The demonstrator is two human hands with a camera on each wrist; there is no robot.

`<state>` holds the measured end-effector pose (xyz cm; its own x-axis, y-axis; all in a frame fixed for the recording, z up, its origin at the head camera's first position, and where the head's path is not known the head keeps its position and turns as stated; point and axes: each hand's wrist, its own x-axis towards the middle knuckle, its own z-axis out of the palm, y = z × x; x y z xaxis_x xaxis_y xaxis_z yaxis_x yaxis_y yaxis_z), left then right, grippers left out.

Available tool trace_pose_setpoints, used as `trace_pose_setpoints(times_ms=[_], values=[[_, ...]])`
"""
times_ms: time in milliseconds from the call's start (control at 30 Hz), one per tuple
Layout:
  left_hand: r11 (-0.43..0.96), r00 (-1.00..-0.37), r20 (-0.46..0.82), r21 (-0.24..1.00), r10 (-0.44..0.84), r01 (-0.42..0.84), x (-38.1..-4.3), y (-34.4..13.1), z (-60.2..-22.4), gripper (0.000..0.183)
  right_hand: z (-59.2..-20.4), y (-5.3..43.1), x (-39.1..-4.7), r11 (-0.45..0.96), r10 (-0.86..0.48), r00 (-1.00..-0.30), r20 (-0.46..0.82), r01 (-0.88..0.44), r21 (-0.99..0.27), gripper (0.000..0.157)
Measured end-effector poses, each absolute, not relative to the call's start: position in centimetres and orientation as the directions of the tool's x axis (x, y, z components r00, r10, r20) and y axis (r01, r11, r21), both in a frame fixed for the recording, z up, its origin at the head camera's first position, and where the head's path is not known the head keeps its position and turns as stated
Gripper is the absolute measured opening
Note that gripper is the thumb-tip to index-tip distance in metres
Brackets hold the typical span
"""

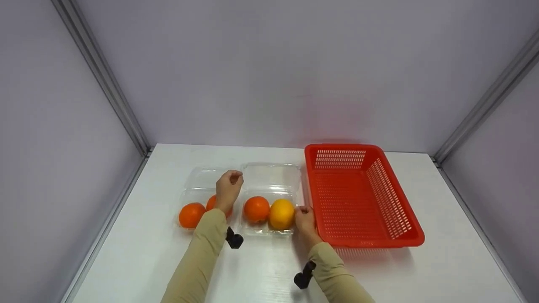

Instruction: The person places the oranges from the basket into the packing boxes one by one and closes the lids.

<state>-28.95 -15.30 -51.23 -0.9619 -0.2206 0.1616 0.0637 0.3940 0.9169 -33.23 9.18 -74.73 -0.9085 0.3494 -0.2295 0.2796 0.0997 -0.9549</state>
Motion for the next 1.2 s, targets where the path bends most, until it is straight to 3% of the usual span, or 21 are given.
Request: trace_pose_setpoints(times_ms=[133, 300, 467, 667, 833, 933, 1200], values=[[0.408, -0.944, 0.283, 0.892, -0.168, 0.195, -28.7, -15.7, -51.0, 0.017, -75.7, 9.6, -33.7, 0.113, 0.334, -0.921, -0.202, 0.252, -0.961, 0.026], [0.445, -0.925, 0.367, 0.847, -0.099, 0.289, -28.3, -16.2, -50.8, 0.014, -77.4, 9.8, -34.6, 0.121, 0.376, -0.908, -0.184, 0.245, -0.962, 0.019], [0.403, -0.935, 0.347, 0.868, -0.073, 0.290, -27.7, -16.6, -50.4, 0.013, -74.6, 9.4, -33.4, 0.139, 0.354, -0.907, -0.230, 0.295, -0.945, 0.028], [0.419, -0.928, 0.371, 0.850, -0.045, 0.319, -27.2, -17.0, -50.4, 0.010, -69.4, 8.6, -30.4, 0.126, 0.307, -0.929, -0.207, 0.255, -0.959, 0.032], [0.445, -0.911, 0.412, 0.822, -0.030, 0.357, -27.0, -17.2, -50.7, 0.007, -71.8, 8.7, -31.8, 0.151, 0.378, -0.900, -0.219, 0.294, -0.944, 0.024], [0.453, -0.906, 0.422, 0.812, -0.019, 0.368, -26.8, -17.3, -50.9, 0.007, -71.2, 8.3, -31.3, 0.151, 0.419, -0.883, -0.209, 0.295, -0.944, 0.020], [0.478, -0.908, 0.419, 0.793, 0.019, 0.377, -26.3, -17.8, -51.2, 0.006, -58.7, 5.5, -24.2, 0.138, 0.413, -0.874, -0.255, 0.337, -0.931, 0.032]])
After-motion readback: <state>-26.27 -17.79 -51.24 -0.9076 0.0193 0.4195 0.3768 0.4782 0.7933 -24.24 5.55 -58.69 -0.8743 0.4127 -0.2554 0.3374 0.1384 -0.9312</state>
